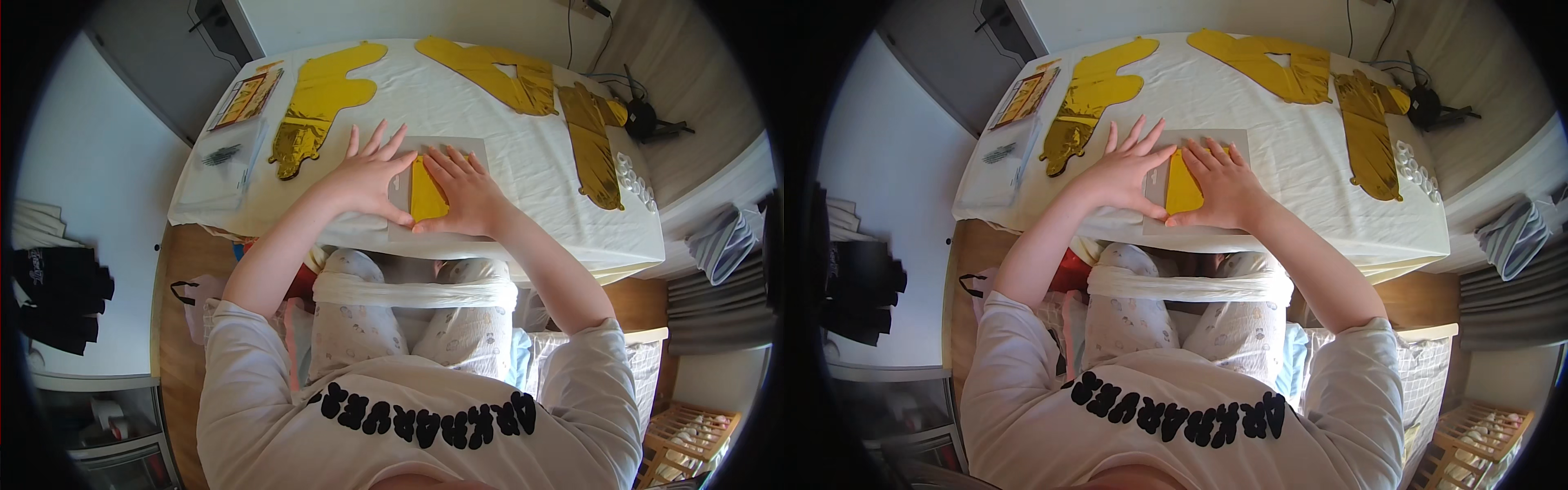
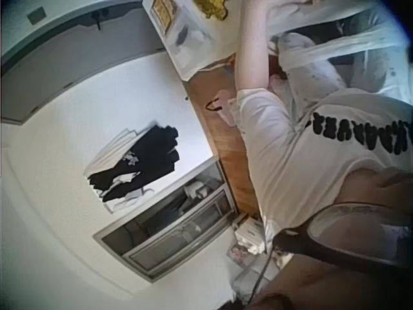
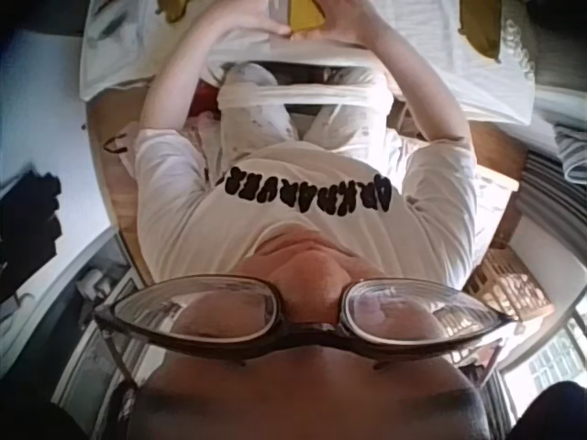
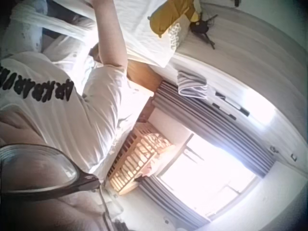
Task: The person folds a foil balloon into a square by hand, fits it onto a cardboard backing insert, and holds up the packaged balloon cards.
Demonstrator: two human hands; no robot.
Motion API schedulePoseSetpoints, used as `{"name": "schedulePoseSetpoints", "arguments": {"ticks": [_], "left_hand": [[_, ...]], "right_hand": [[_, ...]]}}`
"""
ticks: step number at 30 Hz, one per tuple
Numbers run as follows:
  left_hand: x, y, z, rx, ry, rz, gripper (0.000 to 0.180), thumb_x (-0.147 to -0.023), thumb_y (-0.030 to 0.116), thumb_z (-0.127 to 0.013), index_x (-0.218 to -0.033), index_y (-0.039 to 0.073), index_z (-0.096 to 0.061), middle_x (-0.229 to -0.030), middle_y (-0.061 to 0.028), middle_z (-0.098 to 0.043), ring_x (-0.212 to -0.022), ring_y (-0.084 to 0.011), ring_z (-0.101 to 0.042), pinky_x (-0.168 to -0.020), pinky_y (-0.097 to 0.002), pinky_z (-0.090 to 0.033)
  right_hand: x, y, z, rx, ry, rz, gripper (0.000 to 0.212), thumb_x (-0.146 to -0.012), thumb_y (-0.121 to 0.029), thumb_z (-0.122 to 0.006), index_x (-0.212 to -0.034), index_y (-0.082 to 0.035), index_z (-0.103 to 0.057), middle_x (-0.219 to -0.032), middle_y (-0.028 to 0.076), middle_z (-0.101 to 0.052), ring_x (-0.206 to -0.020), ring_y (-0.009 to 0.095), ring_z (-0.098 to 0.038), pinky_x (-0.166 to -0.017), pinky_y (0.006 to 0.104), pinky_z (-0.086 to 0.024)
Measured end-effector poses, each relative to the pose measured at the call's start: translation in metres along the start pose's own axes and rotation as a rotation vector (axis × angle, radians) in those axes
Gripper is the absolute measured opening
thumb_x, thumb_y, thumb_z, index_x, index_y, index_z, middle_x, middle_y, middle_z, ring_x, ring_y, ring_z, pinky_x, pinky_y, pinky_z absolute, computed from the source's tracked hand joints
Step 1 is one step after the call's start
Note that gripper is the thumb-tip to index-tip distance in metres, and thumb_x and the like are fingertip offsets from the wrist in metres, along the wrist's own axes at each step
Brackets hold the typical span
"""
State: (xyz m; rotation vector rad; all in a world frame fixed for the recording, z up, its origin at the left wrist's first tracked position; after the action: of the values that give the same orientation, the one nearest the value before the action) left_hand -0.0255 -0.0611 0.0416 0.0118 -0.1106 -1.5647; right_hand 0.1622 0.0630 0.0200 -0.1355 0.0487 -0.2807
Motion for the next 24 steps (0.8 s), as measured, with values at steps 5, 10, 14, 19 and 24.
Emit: {"name": "schedulePoseSetpoints", "arguments": {"ticks": [5, 10, 14, 19, 24], "left_hand": [[-0.007, -0.001, 0.003, -0.024, -0.003, -0.048, 0.126, -0.060, 0.077, -0.077, -0.156, 0.005, -0.039, -0.170, -0.0221, -0.004, -0.157, -0.0399, 0.005, -0.121, -0.0671, 0.007], [-0.005, -0.003, -0.003, 0.000, 0.038, -0.042, 0.125, -0.062, 0.078, -0.075, -0.156, 0.004, -0.039, -0.170, -0.0218, -0.006, -0.157, -0.0400, 0.004, -0.121, -0.0666, 0.007], [0.005, -0.005, -0.005, 0.001, 0.053, -0.004, 0.122, -0.065, 0.079, -0.072, -0.155, 0.003, -0.040, -0.170, -0.0205, -0.007, -0.158, -0.0394, 0.002, -0.121, -0.0665, 0.005], [0.036, -0.038, -0.016, 0.091, 0.280, 0.056, 0.097, -0.084, 0.069, -0.065, -0.154, 0.004, -0.042, -0.169, -0.0175, -0.017, -0.157, -0.0354, -0.011, -0.122, -0.0651, 0.002], [0.119, -0.158, 0.008, 0.079, 0.648, 0.499, 0.044, -0.099, 0.035, -0.062, -0.134, 0.008, -0.065, -0.136, -0.0146, -0.065, -0.130, -0.0284, -0.059, -0.121, -0.0577, -0.022]], "right_hand": [[-0.002, 0.006, -0.004, -0.004, 0.053, 0.037, 0.129, -0.069, -0.093, -0.057, -0.160, -0.005, -0.028, -0.167, 0.014, -0.024, -0.157, 0.034, -0.016, -0.127, 0.0488, -0.013], [-0.002, 0.010, -0.004, -0.005, 0.059, 0.035, 0.129, -0.070, -0.092, -0.057, -0.160, -0.005, -0.029, -0.167, 0.014, -0.025, -0.157, 0.031, -0.017, -0.128, 0.0474, -0.013], [-0.005, 0.005, -0.001, -0.013, 0.020, 0.035, 0.128, -0.070, -0.088, -0.063, -0.160, -0.005, -0.027, -0.168, 0.015, -0.023, -0.157, 0.034, -0.016, -0.128, 0.0484, -0.012], [-0.005, 0.005, 0.000, -0.027, 0.046, 0.029, 0.126, -0.069, -0.082, -0.068, -0.159, -0.004, -0.030, -0.167, 0.015, -0.025, -0.157, 0.033, -0.017, -0.128, 0.0479, -0.012], [0.000, 0.004, 0.003, -0.026, 0.044, 0.007, 0.122, -0.069, -0.075, -0.072, -0.159, -0.004, -0.031, -0.167, 0.015, -0.026, -0.157, 0.032, -0.016, -0.128, 0.0472, -0.012]]}}
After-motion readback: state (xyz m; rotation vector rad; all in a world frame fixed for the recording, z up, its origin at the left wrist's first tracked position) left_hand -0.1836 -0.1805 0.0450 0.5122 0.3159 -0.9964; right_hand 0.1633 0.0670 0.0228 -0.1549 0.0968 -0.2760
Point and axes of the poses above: each hand's wrist, its own x-axis away from the middle knuckle, its own z-axis out of the back of the hand, y = z × x, the point moved 1 cm from there along -x, towards the middle knuckle
